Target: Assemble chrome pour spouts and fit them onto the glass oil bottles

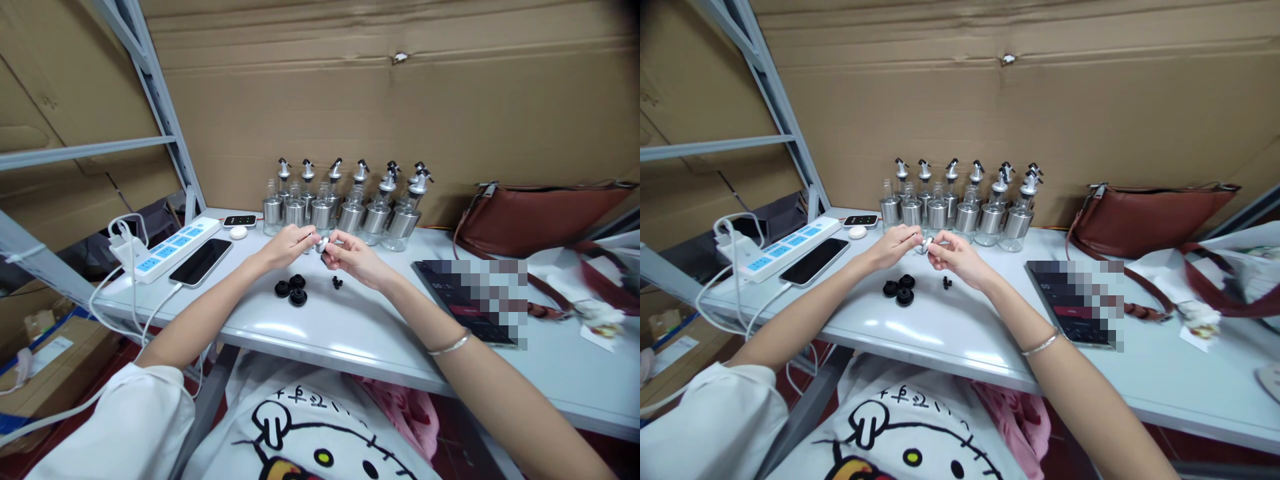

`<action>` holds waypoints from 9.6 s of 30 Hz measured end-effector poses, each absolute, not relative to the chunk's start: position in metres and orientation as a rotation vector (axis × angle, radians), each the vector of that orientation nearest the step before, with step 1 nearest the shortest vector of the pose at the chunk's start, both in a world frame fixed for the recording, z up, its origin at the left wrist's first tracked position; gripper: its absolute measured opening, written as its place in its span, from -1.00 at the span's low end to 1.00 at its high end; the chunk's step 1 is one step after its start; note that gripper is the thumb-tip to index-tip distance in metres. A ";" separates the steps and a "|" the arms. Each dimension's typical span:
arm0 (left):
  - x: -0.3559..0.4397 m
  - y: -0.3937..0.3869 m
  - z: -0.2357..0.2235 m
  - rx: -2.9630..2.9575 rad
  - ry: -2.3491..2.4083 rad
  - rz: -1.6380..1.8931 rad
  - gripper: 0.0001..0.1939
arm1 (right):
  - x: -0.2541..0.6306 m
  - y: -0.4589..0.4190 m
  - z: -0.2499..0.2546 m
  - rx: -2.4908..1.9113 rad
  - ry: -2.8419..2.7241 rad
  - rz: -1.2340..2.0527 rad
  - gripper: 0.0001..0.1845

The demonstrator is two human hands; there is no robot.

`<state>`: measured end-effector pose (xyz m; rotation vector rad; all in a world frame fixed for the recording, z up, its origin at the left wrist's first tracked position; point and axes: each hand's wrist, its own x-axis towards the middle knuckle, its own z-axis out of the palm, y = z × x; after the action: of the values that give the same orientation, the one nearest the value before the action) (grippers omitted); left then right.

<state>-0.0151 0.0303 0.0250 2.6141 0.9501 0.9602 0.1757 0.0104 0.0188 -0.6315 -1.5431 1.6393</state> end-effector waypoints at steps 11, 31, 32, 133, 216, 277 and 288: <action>-0.016 0.032 0.025 2.620 1.011 0.925 -0.53 | 0.176 0.014 0.013 -0.633 -1.595 1.568 -0.65; -0.018 0.038 0.028 2.130 0.911 0.848 -0.51 | 0.168 0.008 0.016 -0.885 -1.997 0.484 -0.74; -0.018 0.039 0.028 2.105 0.904 0.840 -0.51 | 0.169 0.008 0.016 -0.876 -2.043 0.399 -0.74; -0.048 0.070 -0.003 2.502 1.355 0.710 -0.68 | 0.185 0.013 0.018 -0.638 -2.094 -0.267 -0.93; 0.099 0.046 0.091 3.041 1.210 1.347 -0.79 | 0.220 0.047 0.008 -1.007 -1.568 -0.497 -0.69; 0.002 0.032 0.022 3.053 1.539 0.966 -0.32 | 0.187 0.013 0.021 -0.959 -2.233 0.205 -0.65; 0.006 0.033 0.011 3.120 1.247 0.966 -0.25 | 0.174 0.006 0.021 -0.816 -2.051 1.262 -0.68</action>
<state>0.0059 0.0329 0.0107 3.1199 1.2468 0.9661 0.1738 0.0055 0.0213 -0.8162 -2.0512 1.2618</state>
